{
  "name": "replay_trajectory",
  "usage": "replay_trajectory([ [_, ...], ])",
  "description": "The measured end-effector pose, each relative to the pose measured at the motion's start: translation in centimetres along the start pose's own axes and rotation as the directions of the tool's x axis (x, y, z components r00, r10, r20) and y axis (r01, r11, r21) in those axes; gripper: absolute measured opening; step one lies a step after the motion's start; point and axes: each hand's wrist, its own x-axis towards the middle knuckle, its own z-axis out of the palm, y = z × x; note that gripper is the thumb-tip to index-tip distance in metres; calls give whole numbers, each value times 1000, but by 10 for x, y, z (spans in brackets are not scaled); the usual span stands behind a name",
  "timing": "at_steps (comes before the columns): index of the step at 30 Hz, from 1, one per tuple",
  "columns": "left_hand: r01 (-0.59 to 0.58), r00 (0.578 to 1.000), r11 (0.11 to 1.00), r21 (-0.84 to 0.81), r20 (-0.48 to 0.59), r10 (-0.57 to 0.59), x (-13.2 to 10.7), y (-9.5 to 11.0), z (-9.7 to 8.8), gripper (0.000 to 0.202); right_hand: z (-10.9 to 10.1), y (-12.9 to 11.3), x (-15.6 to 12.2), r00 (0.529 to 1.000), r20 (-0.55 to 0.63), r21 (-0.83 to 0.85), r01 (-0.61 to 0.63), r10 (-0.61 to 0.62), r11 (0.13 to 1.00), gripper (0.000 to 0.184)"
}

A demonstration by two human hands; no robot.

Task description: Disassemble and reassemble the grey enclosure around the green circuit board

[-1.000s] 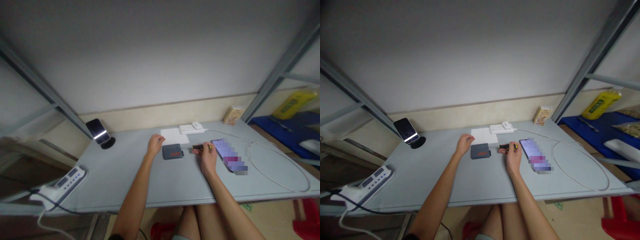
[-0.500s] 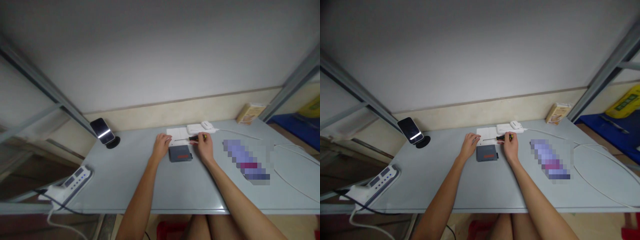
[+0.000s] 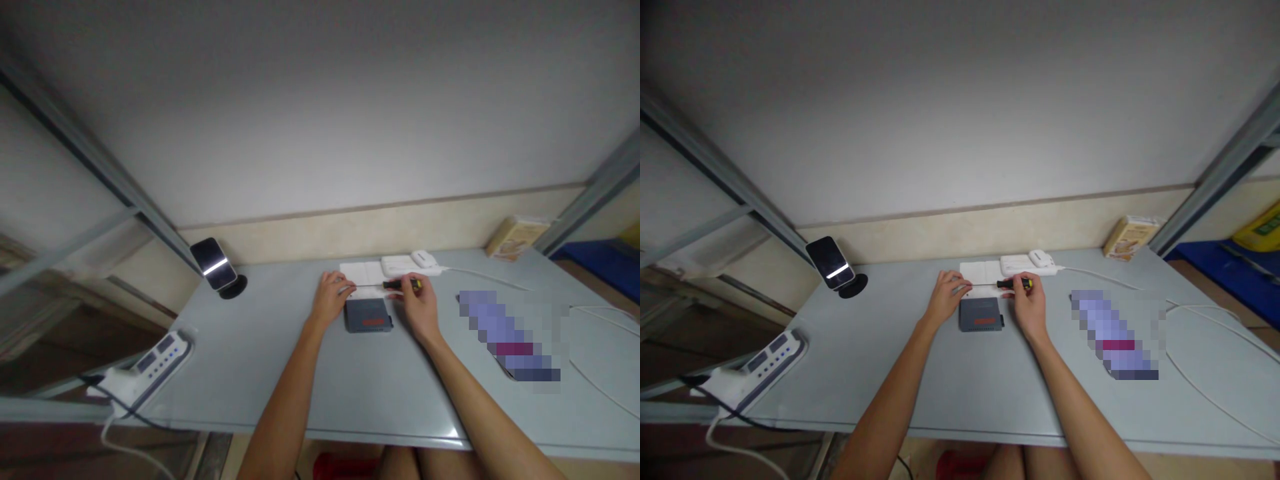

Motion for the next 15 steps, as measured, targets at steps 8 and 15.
replay_trajectory([
  [8,53,998,996,67,14,-54,-2,-5,2,14,0,-5,0,998,-62,-38,-15,13,999,62],
  [15,53,990,999,-2,-129,-53,0,7,-7,17,-5,-9,4,967,-247,-134,33,-65,990,42],
])
